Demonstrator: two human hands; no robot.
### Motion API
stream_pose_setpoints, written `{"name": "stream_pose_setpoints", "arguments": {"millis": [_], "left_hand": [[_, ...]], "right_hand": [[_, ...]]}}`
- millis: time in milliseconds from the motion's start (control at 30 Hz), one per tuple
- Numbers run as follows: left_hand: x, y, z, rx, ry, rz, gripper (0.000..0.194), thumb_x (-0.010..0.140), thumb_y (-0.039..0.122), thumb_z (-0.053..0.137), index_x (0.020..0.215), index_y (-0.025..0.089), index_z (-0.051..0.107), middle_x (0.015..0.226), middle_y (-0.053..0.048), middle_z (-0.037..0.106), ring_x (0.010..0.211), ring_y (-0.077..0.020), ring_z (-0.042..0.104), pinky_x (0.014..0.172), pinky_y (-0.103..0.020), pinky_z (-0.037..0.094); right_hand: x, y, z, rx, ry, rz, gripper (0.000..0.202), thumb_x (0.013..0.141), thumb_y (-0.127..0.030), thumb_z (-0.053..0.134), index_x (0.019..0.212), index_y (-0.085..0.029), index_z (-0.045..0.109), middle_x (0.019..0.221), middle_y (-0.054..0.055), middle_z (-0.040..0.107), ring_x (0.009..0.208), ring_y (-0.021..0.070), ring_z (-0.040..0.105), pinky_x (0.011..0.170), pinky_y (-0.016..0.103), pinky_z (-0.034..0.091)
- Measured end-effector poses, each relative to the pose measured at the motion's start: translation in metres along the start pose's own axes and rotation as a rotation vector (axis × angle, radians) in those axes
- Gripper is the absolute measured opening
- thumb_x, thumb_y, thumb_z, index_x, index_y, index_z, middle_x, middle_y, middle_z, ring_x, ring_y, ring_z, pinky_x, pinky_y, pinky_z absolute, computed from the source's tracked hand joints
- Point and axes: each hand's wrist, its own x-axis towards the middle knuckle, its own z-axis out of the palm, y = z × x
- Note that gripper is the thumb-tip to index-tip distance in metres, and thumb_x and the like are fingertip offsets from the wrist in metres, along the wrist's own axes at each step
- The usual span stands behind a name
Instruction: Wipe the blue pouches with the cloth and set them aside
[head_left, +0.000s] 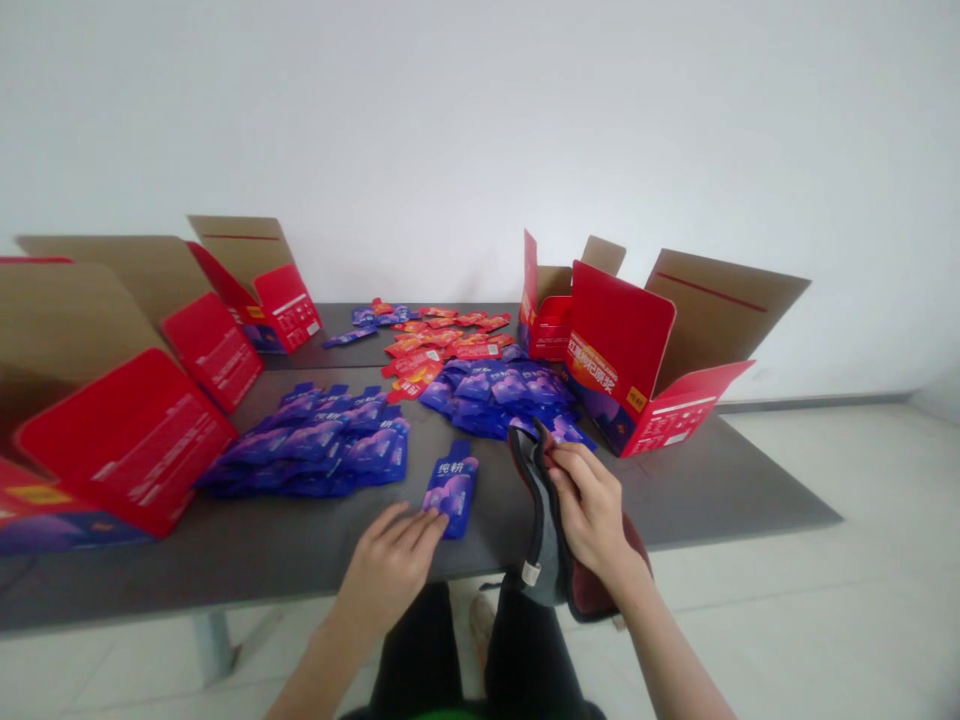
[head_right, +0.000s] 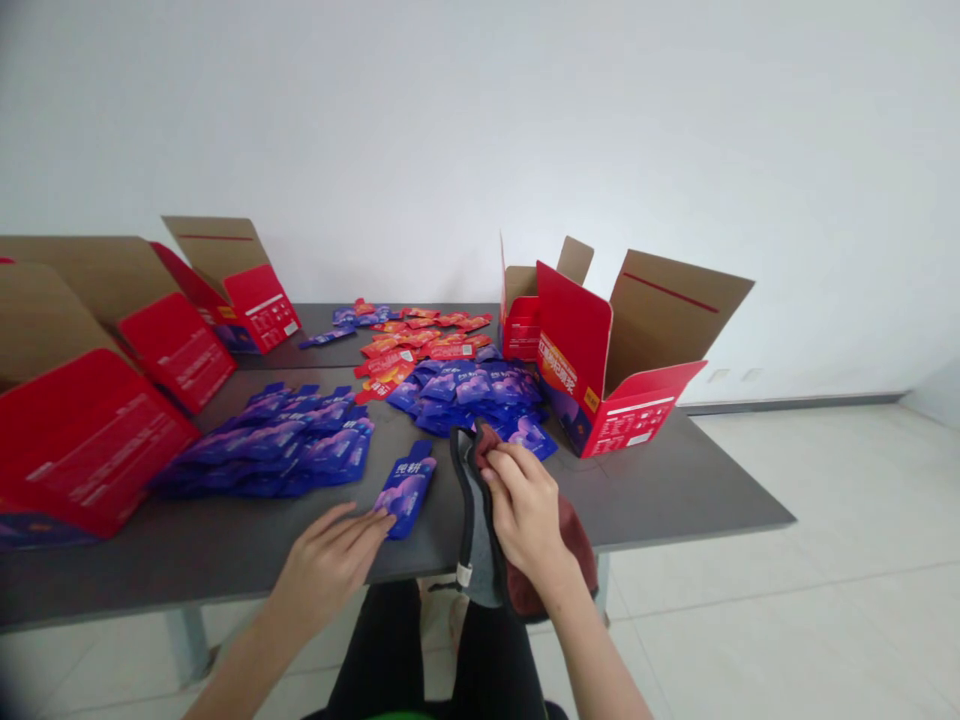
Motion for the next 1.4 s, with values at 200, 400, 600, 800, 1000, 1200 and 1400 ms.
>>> {"name": "stream_pose_setpoints", "arguments": {"millis": [200,400,600,800,1000,1200,1400], "left_hand": [[0.015,0.000,-0.039,0.068,0.296,-0.054,0.026,0.076,0.002,0.053,0.096,0.016,0.061,0.085,-0.003,0.070,0.071,-0.0127,0.064,0.089,-0.033,0.043],[0.036,-0.054,-0.070,0.416,0.557,-0.264,0.028,0.074,0.010,0.060,0.101,0.017,0.062,0.081,-0.004,0.070,0.077,-0.0190,0.064,0.078,-0.031,0.049],[0.022,-0.121,-0.056,0.497,0.333,-0.644,0.029,0.086,0.026,0.042,0.107,0.019,0.062,0.090,-0.009,0.068,0.087,-0.0227,0.061,0.076,-0.034,0.047],[-0.014,-0.145,-0.038,0.358,-0.110,-0.578,0.033,0.084,0.029,0.038,0.100,0.019,0.065,0.090,-0.009,0.068,0.081,-0.0239,0.062,0.080,-0.038,0.045],[-0.032,-0.160,-0.037,0.255,-0.233,-0.531,0.038,0.082,0.025,0.035,0.105,0.017,0.064,0.098,-0.007,0.067,0.093,-0.0264,0.060,0.082,-0.038,0.046],[-0.046,-0.167,-0.049,0.245,-0.184,-0.568,0.039,0.082,0.019,0.033,0.109,0.026,0.060,0.103,0.000,0.066,0.090,-0.0220,0.062,0.079,-0.038,0.049],[-0.013,-0.144,-0.080,0.433,-0.004,-0.749,0.035,0.085,0.029,0.035,0.107,0.027,0.062,0.091,-0.006,0.067,0.087,-0.0291,0.060,0.069,-0.043,0.050]], "right_hand": [[-0.011,0.002,-0.002,-0.027,0.078,-0.028,0.014,0.085,-0.014,0.044,0.092,-0.020,0.055,0.091,0.005,0.059,0.084,0.0149,0.056,0.074,0.027,0.045],[-0.016,0.002,-0.010,-0.063,0.180,-0.070,0.017,0.082,-0.012,0.046,0.094,-0.020,0.057,0.093,0.006,0.059,0.087,0.0163,0.057,0.075,0.029,0.046],[-0.021,0.002,-0.011,-0.062,0.167,-0.075,0.020,0.082,-0.011,0.046,0.096,-0.020,0.057,0.094,0.007,0.059,0.086,0.0167,0.057,0.073,0.029,0.047],[-0.027,0.004,-0.008,-0.055,0.144,-0.073,0.020,0.083,-0.011,0.046,0.096,-0.021,0.056,0.093,0.006,0.059,0.085,0.0154,0.057,0.073,0.028,0.048],[-0.027,0.002,-0.008,-0.055,0.213,-0.050,0.019,0.083,-0.011,0.045,0.094,-0.020,0.056,0.093,0.006,0.061,0.085,0.0152,0.058,0.073,0.027,0.049],[-0.030,0.002,-0.010,-0.061,0.214,-0.030,0.018,0.082,-0.014,0.045,0.091,-0.020,0.058,0.091,0.006,0.062,0.082,0.0164,0.060,0.070,0.028,0.050],[-0.032,0.004,-0.004,-0.071,0.209,-0.016,0.017,0.083,-0.015,0.044,0.093,-0.021,0.057,0.090,0.006,0.062,0.082,0.0160,0.060,0.070,0.028,0.051]]}}
